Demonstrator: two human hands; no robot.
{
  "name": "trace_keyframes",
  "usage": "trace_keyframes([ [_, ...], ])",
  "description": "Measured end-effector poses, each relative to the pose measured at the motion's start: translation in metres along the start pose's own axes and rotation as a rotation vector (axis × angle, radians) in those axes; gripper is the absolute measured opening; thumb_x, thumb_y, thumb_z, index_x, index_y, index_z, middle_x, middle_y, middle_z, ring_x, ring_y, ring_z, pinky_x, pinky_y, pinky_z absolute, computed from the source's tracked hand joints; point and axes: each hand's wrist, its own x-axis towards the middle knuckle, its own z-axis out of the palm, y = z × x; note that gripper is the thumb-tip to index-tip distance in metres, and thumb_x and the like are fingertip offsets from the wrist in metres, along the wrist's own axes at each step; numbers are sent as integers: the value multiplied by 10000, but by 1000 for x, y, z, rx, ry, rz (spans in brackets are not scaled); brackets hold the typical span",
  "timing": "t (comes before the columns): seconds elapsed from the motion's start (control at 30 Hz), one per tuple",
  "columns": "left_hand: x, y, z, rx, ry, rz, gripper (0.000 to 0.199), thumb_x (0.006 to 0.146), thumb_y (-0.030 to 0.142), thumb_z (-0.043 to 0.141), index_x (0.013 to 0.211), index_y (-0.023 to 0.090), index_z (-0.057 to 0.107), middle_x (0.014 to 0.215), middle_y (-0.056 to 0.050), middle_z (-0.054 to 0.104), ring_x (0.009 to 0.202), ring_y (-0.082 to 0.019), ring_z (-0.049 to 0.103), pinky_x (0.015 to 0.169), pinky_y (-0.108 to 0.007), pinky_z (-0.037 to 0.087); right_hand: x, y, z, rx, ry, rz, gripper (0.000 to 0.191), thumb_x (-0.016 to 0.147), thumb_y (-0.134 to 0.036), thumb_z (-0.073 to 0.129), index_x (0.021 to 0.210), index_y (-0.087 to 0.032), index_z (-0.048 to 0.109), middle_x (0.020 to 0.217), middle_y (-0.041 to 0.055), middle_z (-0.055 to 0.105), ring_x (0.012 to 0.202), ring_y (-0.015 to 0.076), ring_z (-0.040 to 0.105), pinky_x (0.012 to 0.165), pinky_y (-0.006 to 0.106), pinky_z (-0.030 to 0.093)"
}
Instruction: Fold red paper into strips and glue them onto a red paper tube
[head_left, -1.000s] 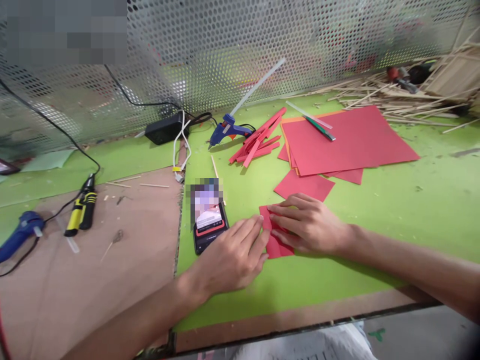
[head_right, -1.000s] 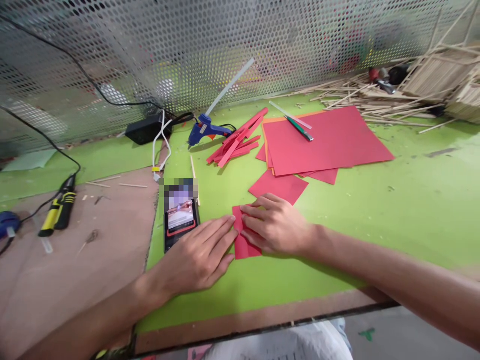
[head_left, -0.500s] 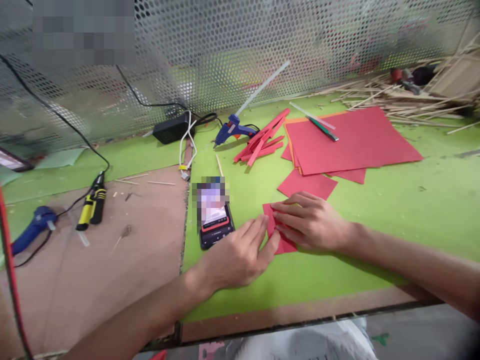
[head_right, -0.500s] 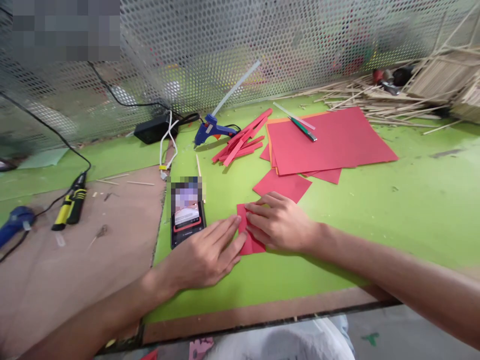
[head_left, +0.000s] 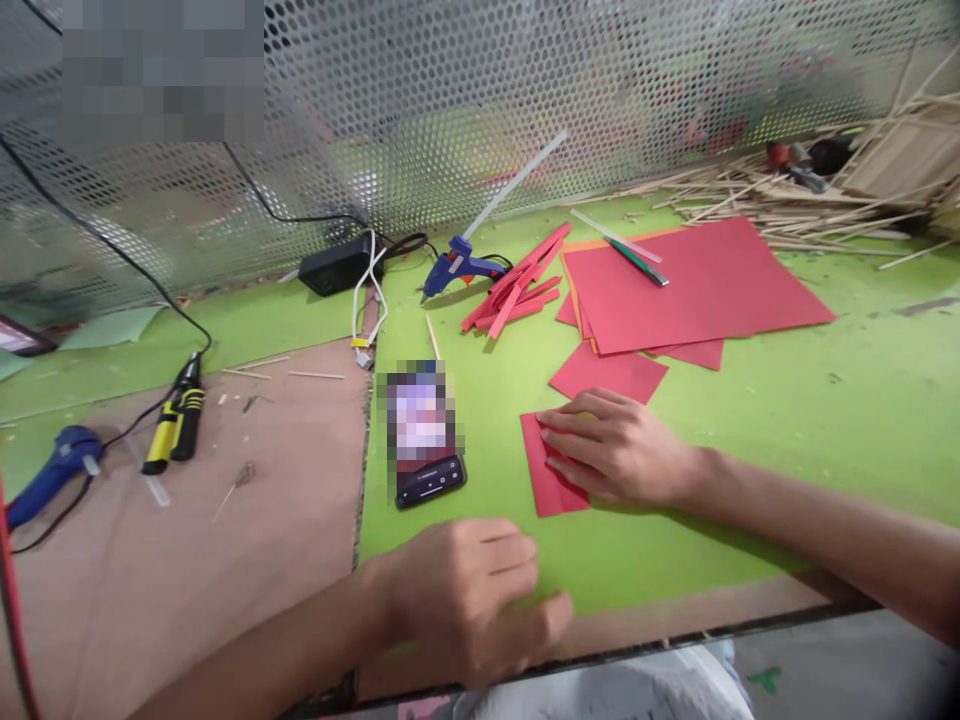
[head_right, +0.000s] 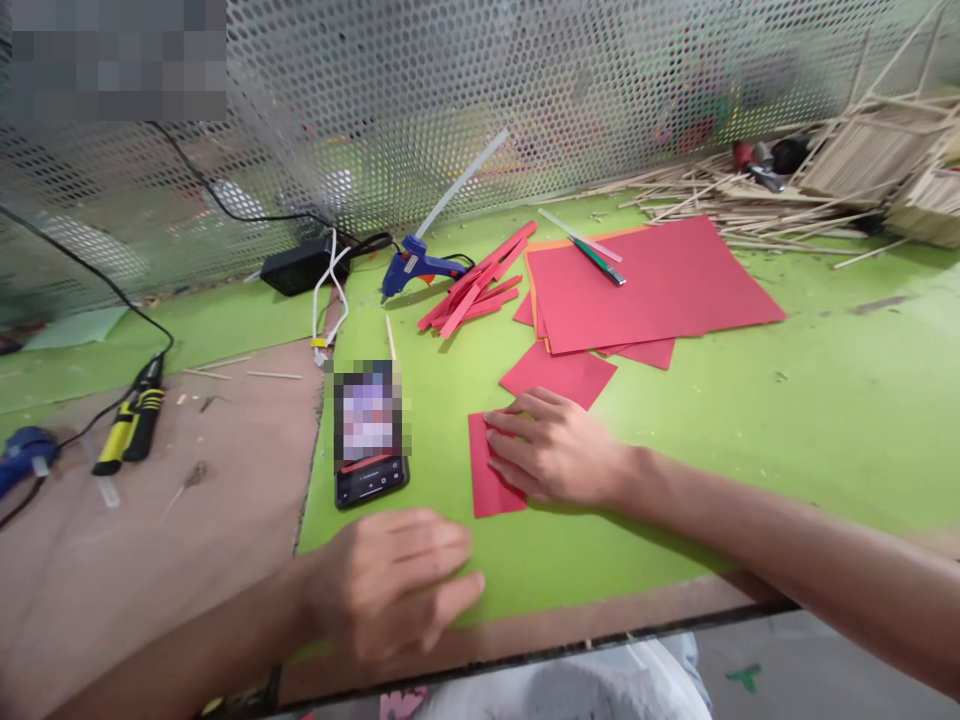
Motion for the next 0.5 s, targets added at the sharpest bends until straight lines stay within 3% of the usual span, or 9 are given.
trace_keyframes([
  [0.13,4,-13,2,168,25,-53,294,1005,243,579,1225,83,692,1214,-176,773,1181,-300,734,980,-432,622,-1,3,-1,78,-38,-105,175,1029,-182,583,1054,-117,743,1189,151,794,1076,292,757,920,471,641],
  [0.27,9,-15,6,283,-37,-61,318,1016,287,610,1216,63,716,1221,-191,776,1177,-341,737,981,-463,607,-1,5,-2,161,-26,-137,197,1031,-144,546,1105,-119,727,1274,156,762,1164,262,735,1020,436,619],
  [0.5,14,-4,3,372,-131,-90,364,1038,336,609,1271,75,709,1284,-183,753,1049,-296,741,828,-425,602,2,-7,-15,-11,-116,86,219,1067,-235,545,1033,-136,738,910,110,724,808,230,651,746,390,553],
])
